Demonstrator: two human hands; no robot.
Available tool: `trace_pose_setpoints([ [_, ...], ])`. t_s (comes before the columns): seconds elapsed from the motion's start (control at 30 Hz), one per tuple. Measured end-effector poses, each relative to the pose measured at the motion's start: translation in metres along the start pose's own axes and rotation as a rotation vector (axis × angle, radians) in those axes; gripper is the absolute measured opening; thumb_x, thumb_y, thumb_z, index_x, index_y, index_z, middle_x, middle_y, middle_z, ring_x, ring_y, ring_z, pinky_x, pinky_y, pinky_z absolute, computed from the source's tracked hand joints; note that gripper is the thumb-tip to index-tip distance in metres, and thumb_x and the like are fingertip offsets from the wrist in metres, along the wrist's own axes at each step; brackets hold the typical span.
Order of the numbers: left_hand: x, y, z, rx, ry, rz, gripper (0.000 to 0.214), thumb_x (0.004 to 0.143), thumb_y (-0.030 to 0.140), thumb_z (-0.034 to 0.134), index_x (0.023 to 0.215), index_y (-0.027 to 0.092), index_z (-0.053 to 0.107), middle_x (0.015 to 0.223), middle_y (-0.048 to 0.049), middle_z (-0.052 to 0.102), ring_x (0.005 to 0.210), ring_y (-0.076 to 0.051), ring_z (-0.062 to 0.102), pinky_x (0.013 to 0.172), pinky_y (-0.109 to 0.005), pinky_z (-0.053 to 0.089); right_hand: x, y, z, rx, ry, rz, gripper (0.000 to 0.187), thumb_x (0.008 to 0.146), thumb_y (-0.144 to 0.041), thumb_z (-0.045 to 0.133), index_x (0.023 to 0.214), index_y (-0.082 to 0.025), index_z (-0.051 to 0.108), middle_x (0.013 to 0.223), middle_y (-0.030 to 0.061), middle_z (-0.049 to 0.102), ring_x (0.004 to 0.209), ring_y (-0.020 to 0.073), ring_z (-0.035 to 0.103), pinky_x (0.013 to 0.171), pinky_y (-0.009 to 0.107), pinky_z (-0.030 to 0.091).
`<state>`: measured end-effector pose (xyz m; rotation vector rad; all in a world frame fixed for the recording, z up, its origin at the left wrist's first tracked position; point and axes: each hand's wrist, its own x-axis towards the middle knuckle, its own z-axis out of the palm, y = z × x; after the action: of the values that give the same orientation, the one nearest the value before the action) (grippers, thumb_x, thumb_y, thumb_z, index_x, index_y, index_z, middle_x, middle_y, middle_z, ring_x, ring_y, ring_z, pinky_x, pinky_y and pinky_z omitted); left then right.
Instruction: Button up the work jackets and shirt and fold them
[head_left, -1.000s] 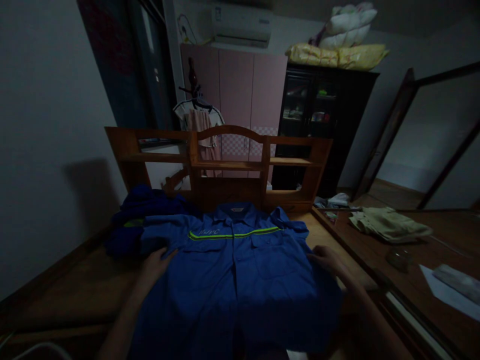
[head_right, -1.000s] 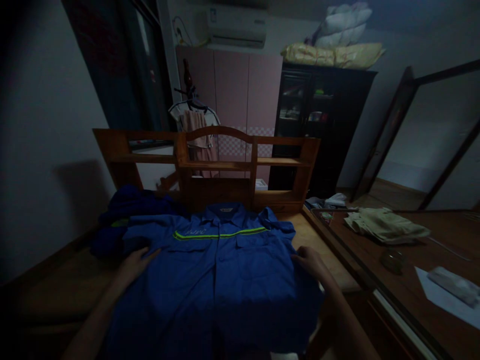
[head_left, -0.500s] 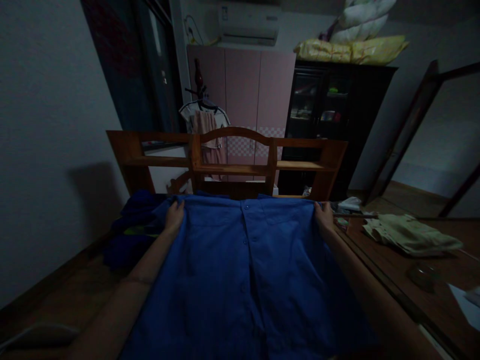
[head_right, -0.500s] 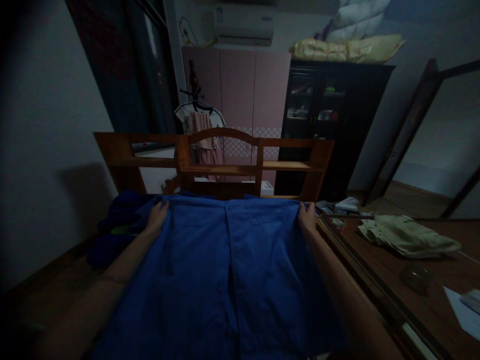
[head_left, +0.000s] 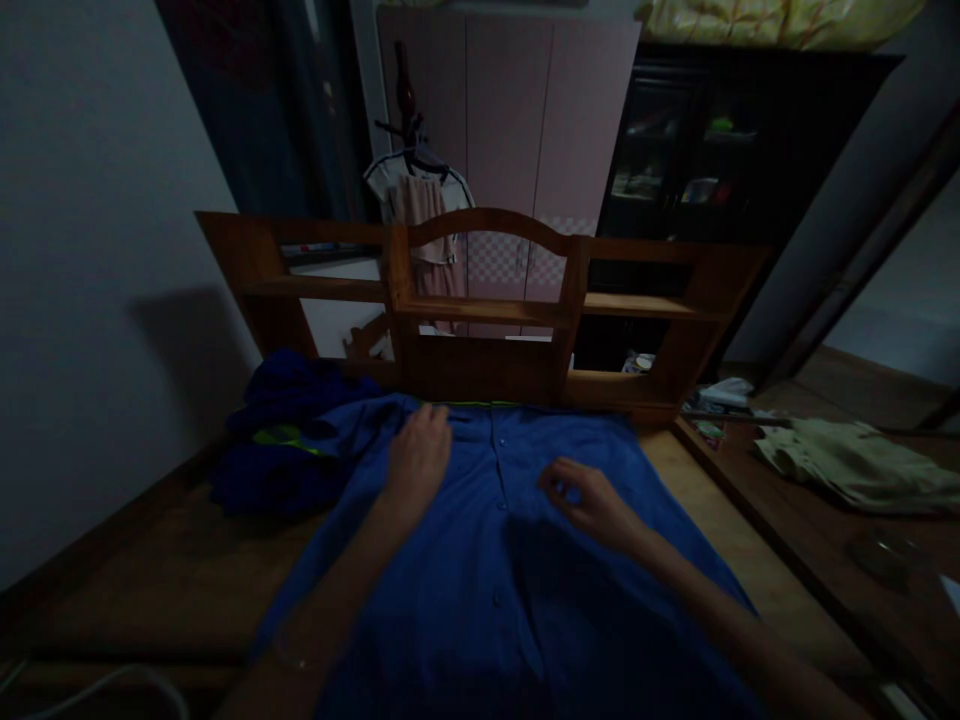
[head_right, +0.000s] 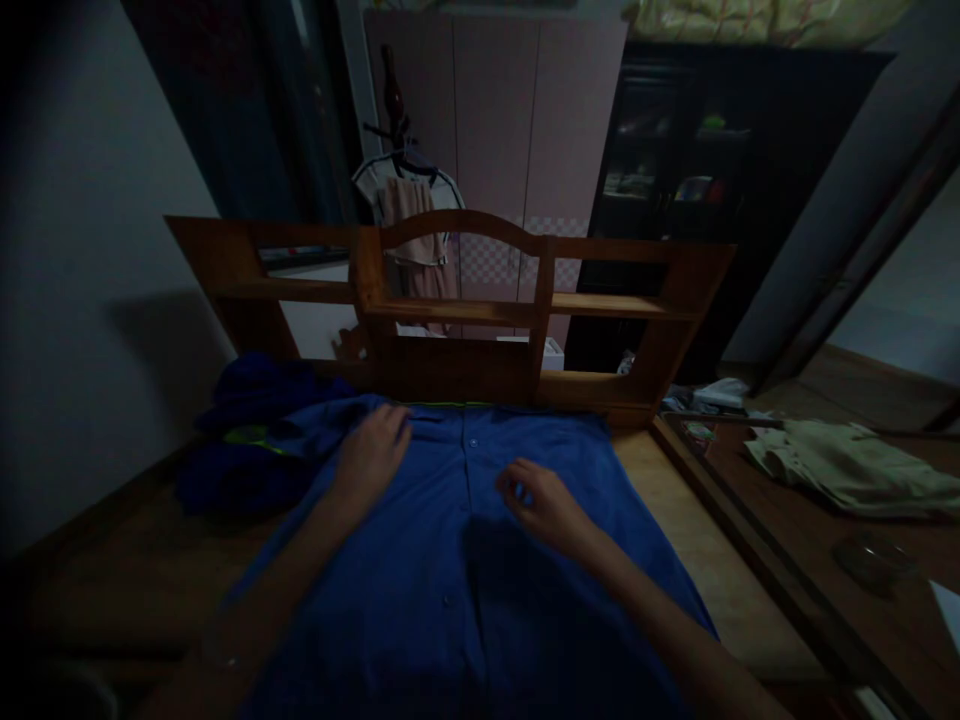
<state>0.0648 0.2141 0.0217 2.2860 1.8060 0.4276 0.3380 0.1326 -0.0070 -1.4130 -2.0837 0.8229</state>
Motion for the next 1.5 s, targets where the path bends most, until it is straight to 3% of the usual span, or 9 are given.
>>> trace_pose_setpoints([
  [0.1,-0.032,0.025,0.034,-0.246,-0.395,0.152,0.018,0.085,0.031,0.053,0.096,0.018,0.061,0.090,-0.0076,0.064,0.087,-0.021,0.060,0.076,-0.031,0.044,-0.006,-0.019,0.027,-0.060,-0.112,-0.008,0.018,0.089,-0.016,0.045,0.092,-0.019,0.063,0.092,0.0047,0.062,0.073,0.0129,0.061,0.068,0.023,0.047],
  [0.2,-0.053,0.025,0.065,-0.329,-0.440,0.173,0.024,0.079,0.030,0.062,0.100,0.018,0.059,0.098,-0.0079,0.062,0.092,-0.022,0.058,0.078,-0.032,0.044,-0.012,-0.012,0.046,-0.101,-0.105,0.025,0.023,0.089,-0.013,0.044,0.099,-0.019,0.064,0.095,0.0053,0.061,0.078,0.0134,0.062,0.073,0.023,0.047],
  [0.33,-0.052,0.015,0.077,-0.424,-0.488,0.176,0.018,0.078,0.028,0.063,0.094,0.019,0.060,0.093,-0.0056,0.060,0.080,-0.018,0.058,0.071,-0.029,0.044,-0.016,-0.001,0.054,-0.079,-0.102,0.010,0.028,0.091,-0.011,0.042,0.102,-0.020,0.065,0.093,0.0048,0.061,0.078,0.0133,0.061,0.072,0.022,0.047],
  [0.57,-0.047,0.014,0.085,-0.573,-0.462,0.067,0.008,0.073,0.019,0.064,0.080,0.018,0.062,0.077,-0.0016,0.062,0.075,-0.017,0.057,0.068,-0.027,0.042,-0.017,-0.009,0.061,-0.183,-0.126,0.055,0.030,0.092,-0.016,0.043,0.110,-0.021,0.066,0.093,0.0059,0.060,0.072,0.0130,0.060,0.069,0.022,0.045],
  [0.73,-0.035,0.021,0.094,-0.648,-0.406,-0.019,0.006,0.074,0.014,0.057,0.078,0.018,0.061,0.072,-0.0010,0.063,0.070,-0.016,0.060,0.065,-0.026,0.043,-0.002,-0.003,0.050,0.058,0.004,0.084,0.031,0.093,-0.021,0.045,0.117,-0.022,0.064,0.089,0.0050,0.061,0.076,0.0138,0.060,0.068,0.022,0.044],
  [0.9,-0.016,0.029,0.106,-0.784,-0.324,-0.126,0.016,0.075,0.009,0.049,0.083,0.016,0.061,0.076,-0.0040,0.067,0.070,-0.015,0.064,0.064,-0.024,0.047,0.029,0.014,0.034,0.252,0.096,0.092,0.024,0.089,-0.027,0.053,0.103,-0.021,0.072,0.091,0.0055,0.066,0.080,0.0155,0.062,0.070,0.024,0.047],
  [1.07,-0.023,0.027,0.119,-0.957,-0.290,-0.214,0.010,0.077,0.016,0.055,0.085,0.014,0.061,0.081,-0.0068,0.069,0.073,-0.016,0.067,0.065,-0.025,0.052,0.039,0.034,0.053,0.323,0.099,0.168,0.019,0.084,-0.031,0.060,0.092,-0.019,0.073,0.085,0.0044,0.069,0.070,0.0149,0.063,0.063,0.024,0.047],
  [1.23,-0.028,0.024,0.120,-1.200,-0.350,-0.366,0.016,0.069,0.022,0.068,0.081,0.012,0.063,0.075,-0.0061,0.068,0.070,-0.017,0.067,0.065,-0.025,0.052,0.033,0.041,0.071,0.369,0.124,0.240,0.016,0.083,-0.032,0.062,0.089,-0.019,0.072,0.074,0.0016,0.069,0.063,0.0138,0.062,0.057,0.022,0.045],
  [1.5,-0.026,0.023,0.121,-1.229,-0.367,-0.401,0.015,0.070,0.019,0.067,0.083,0.012,0.064,0.076,-0.0058,0.069,0.071,-0.016,0.066,0.065,-0.024,0.050,0.033,0.031,0.066,0.244,0.174,0.093,0.010,0.086,-0.024,0.060,0.091,-0.021,0.069,0.083,0.0022,0.064,0.072,0.0135,0.060,0.066,0.024,0.045],
])
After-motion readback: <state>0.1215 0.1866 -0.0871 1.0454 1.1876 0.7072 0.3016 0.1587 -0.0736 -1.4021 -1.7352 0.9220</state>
